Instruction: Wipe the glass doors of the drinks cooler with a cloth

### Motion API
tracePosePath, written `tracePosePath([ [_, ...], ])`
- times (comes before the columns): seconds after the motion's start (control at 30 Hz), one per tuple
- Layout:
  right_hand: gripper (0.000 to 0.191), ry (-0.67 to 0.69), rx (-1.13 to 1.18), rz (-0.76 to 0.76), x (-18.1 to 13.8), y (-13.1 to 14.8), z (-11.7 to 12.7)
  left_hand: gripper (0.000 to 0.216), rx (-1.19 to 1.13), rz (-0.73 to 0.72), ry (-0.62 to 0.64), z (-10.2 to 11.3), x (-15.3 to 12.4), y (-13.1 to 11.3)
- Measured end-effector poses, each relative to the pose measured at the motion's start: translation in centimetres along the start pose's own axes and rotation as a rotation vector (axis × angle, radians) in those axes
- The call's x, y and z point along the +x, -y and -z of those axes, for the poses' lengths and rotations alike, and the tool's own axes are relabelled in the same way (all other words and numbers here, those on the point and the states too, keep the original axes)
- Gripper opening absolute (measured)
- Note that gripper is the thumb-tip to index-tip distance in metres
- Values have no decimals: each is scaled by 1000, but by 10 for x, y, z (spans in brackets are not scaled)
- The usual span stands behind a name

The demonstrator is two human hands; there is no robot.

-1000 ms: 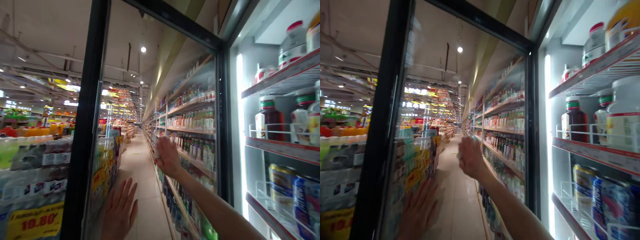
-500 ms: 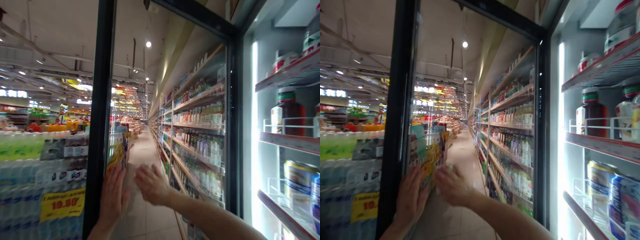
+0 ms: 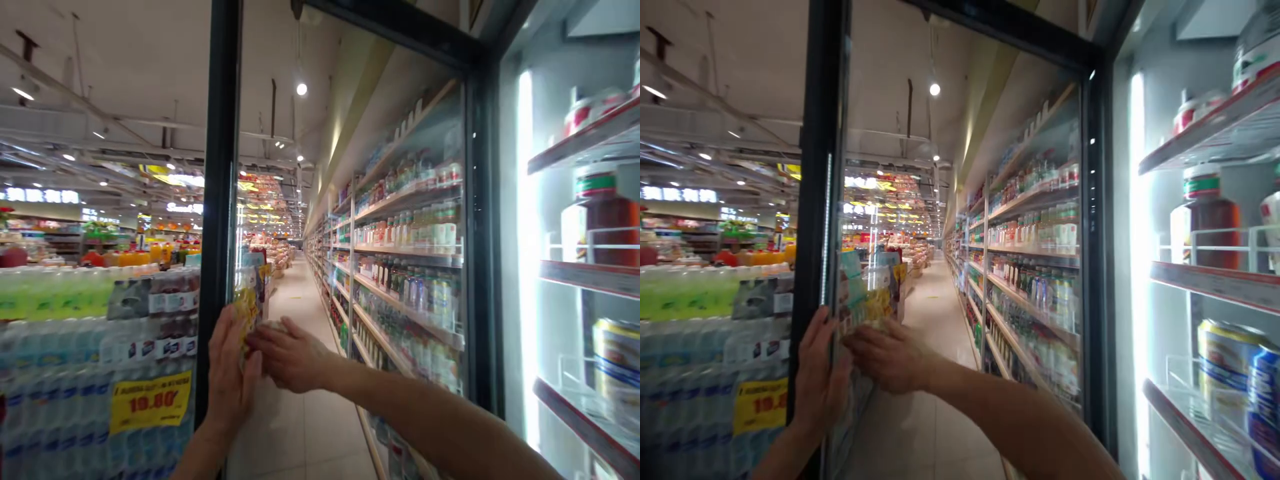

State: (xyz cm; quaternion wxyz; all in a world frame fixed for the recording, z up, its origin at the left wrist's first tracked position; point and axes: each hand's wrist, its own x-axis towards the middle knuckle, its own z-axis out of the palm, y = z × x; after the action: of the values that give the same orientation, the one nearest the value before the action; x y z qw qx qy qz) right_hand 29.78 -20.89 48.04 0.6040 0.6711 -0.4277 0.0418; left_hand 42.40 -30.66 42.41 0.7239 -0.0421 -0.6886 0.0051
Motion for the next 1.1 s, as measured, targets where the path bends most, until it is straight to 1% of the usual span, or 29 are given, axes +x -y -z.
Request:
tracePosePath([
  [0.03, 43, 0, -5, -18, -7, -4, 1, 58, 3, -20, 2, 1, 4, 2],
  [0.07, 45, -17, -28, -129, -15, -19, 6, 58, 15, -48, 13, 2, 7, 3],
  [0.1, 48, -63, -68, -315, -22, -44, 15, 60, 38, -74, 23, 2, 8, 4],
  [0.17, 52, -166, -167, -766, -35, -106, 40, 63, 98, -109, 26, 0, 9, 5],
  [0.2, 53, -239, -210, -959, -40, -135, 52, 65, 124, -111, 20, -2, 11, 4],
  [0.23, 54, -300, -242, -1101, -44, -156, 62, 65, 146, -106, 14, -6, 16, 3],
  [0.27, 55, -369, -276, -1206, -47, -168, 68, 65, 167, -109, 11, -12, 23, 1],
  [0.3, 55, -414, -298, -1232, -47, -171, 70, 65, 192, -118, 13, -18, 33, -1],
  [0.33, 54, -421, -304, -1180, -45, -165, 68, 64, 224, -128, 17, -25, 45, -3],
  [0.37, 53, -394, -299, -1063, -42, -154, 63, 63, 263, -136, 21, -31, 59, -5],
  [0.43, 51, -248, -253, -732, -40, -131, 52, 60, 353, -136, 21, -42, 85, -10],
  [0.47, 51, -183, -235, -632, -44, -125, 49, 59, 395, -131, 21, -47, 95, -12],
  [0.5, 51, -148, -227, -621, -51, -125, 50, 59, 427, -129, 19, -50, 102, -14],
  [0.53, 51, -157, -231, -713, -63, -131, 56, 58, 451, -127, 16, -52, 107, -16],
  [0.57, 51, -205, -248, -881, -78, -143, 65, 59, 467, -125, 10, -53, 109, -17],
  [0.63, 52, -349, -292, -1262, -111, -175, 88, 58, 482, -127, 6, -53, 108, -20],
  [0.67, 54, -413, -315, -1388, -124, -190, 97, 58, 486, -127, 9, -53, 106, -20],
  [0.7, 56, -465, -333, -1471, -132, -201, 104, 58, 489, -126, 11, -53, 105, -21],
  [0.73, 57, -495, -345, -1506, -134, -206, 106, 58, 491, -128, 14, -52, 104, -22],
  [0.77, 57, -499, -344, -1493, -129, -205, 104, 58, 492, -130, 15, -52, 104, -22],
  [0.8, 56, -482, -333, -1438, -119, -196, 97, 58, 492, -131, 12, -52, 104, -22],
  [0.83, 55, -447, -316, -1334, -104, -182, 88, 58, 489, -130, 7, -52, 104, -22],
  [0.87, 54, -389, -289, -1186, -87, -163, 77, 58, 484, -131, 3, -52, 105, -21],
  [0.93, 53, -239, -229, -746, -54, -125, 55, 57, 471, -140, 0, -52, 106, -19],
  [0.97, 54, -144, -190, -513, -42, -111, 48, 56, 461, -144, 4, -51, 106, -18],
  [1.0, 54, -83, -169, -366, -35, -103, 45, 55, 452, -149, 9, -51, 106, -17],
  [1.03, 54, -50, -163, -312, -34, -104, 47, 55, 444, -153, 14, -51, 105, -16],
  [1.07, 54, -48, -175, -362, -39, -112, 53, 55, 438, -157, 18, -50, 104, -16],
  [1.1, 54, -80, -201, -507, -47, -127, 63, 55, 432, -156, 21, -50, 103, -15],
])
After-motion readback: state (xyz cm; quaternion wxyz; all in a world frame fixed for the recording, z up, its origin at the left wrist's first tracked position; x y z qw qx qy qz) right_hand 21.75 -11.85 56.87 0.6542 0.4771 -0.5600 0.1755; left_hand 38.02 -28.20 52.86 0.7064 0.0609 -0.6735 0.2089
